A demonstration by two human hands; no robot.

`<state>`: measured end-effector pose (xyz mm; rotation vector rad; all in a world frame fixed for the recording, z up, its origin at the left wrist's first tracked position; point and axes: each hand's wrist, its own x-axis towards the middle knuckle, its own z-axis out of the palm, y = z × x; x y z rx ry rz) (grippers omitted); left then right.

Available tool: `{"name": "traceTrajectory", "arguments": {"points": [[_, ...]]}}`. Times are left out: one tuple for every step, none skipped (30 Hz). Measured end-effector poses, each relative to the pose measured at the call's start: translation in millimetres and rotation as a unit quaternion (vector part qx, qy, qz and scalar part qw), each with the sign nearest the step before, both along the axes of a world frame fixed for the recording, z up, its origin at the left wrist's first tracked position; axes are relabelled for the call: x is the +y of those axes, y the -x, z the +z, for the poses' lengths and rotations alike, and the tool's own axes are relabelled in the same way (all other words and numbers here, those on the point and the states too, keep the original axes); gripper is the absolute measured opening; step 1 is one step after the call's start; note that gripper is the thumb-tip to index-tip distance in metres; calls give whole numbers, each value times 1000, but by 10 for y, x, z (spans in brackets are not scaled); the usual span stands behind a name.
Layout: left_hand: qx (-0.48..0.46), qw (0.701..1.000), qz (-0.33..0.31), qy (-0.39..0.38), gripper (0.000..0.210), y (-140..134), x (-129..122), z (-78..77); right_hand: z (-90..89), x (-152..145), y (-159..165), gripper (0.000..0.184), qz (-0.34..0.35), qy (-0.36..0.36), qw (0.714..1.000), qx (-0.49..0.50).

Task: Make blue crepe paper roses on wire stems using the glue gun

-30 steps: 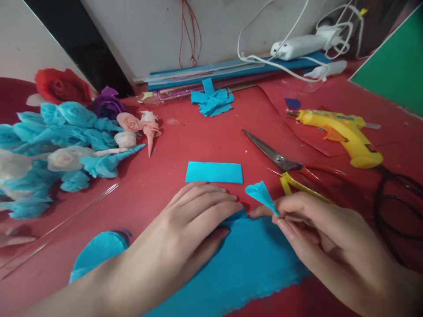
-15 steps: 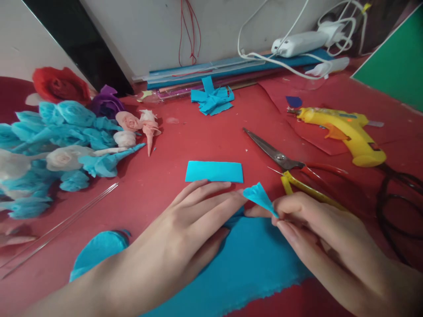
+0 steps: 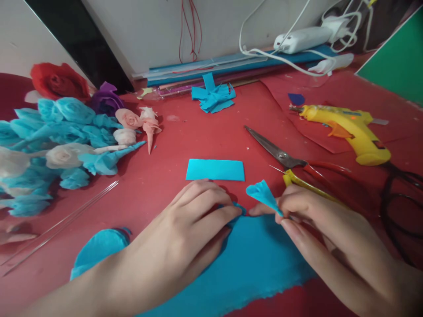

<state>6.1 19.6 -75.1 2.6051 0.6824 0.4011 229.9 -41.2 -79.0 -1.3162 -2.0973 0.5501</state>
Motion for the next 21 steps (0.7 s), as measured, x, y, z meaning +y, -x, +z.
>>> {"name": "traceTrajectory", "arguments": {"points": [[-1, 1000, -1, 1, 25, 1, 0, 4, 2, 5, 6, 14, 2, -9, 1000, -2], [-2, 1000, 0, 1, 25, 1, 1, 6, 4, 8, 9, 14, 6, -11, 1000, -3], [-3, 1000, -1, 1, 24, -1, 3, 7, 6, 10, 11, 14, 9, -7, 1000, -1], [-4, 1000, -1, 0, 24, -4, 6, 7, 8, 12, 12, 14, 11, -1, 1000, 4], [-5, 1000, -1, -1, 23, -8, 8, 4, 9, 14, 12, 14, 17, 7, 1000, 10], [-8, 1000, -2, -4, 22, -13, 11, 1, 10, 17, 11, 14, 24, 17, 999, 17], [-9, 1000, -3, -5, 21, -18, 14, -4, 9, 20, 12, 14, 29, 19, 999, 23], [-11, 1000, -4, -5, 21, -22, 16, -9, 8, 26, 14, 14, 35, 20, 999, 29], [-11, 1000, -5, -4, 22, -25, 19, -13, 7, 33, 17, 14, 36, 12, 999, 34], [-14, 1000, -5, -1, 22, -26, 20, -16, 5, 42, 22, 13, 37, 3, 999, 36], [-16, 1000, -7, 2, 23, -25, 20, -17, 3, 52, 28, 13, 36, -7, 999, 32], [-16, 1000, -7, 5, 23, -23, 20, -17, 1, 63, 34, 12, 31, -17, 999, 25], [-15, 1000, -6, 7, 24, -21, 18, -16, 0, 72, 40, 12, 25, -23, 999, 15], [-13, 1000, -6, 9, 24, -19, 16, -14, 0, 79, 45, 12, 19, -25, 1000, 6], [-10, 1000, -5, 11, 24, -17, 14, -11, 1, 82, 49, 12, 12, -25, 1000, -1], [-10, 1000, -6, 12, 24, -17, 12, -10, 3, 82, 50, 12, 8, -25, 1000, -5], [-10, 1000, -7, 12, 24, -16, 11, -9, 6, 77, 49, 12, 5, -24, 1000, -10], [-14, 1000, -10, 9, 24, -16, 12, -9, 9, 71, 46, 11, 3, -21, 1000, -14], [-17, 1000, -13, 7, 24, -17, 13, -11, 13, 63, 41, 10, 2, -16, 1000, -20], [-20, 1000, -15, 3, 24, -17, 16, -13, 17, 55, 36, 10, 1, -14, 1000, -24], [-22, 1000, -16, 1, 24, -17, 20, -15, 21, 50, 31, 10, 1, -12, 1000, -24]]}}
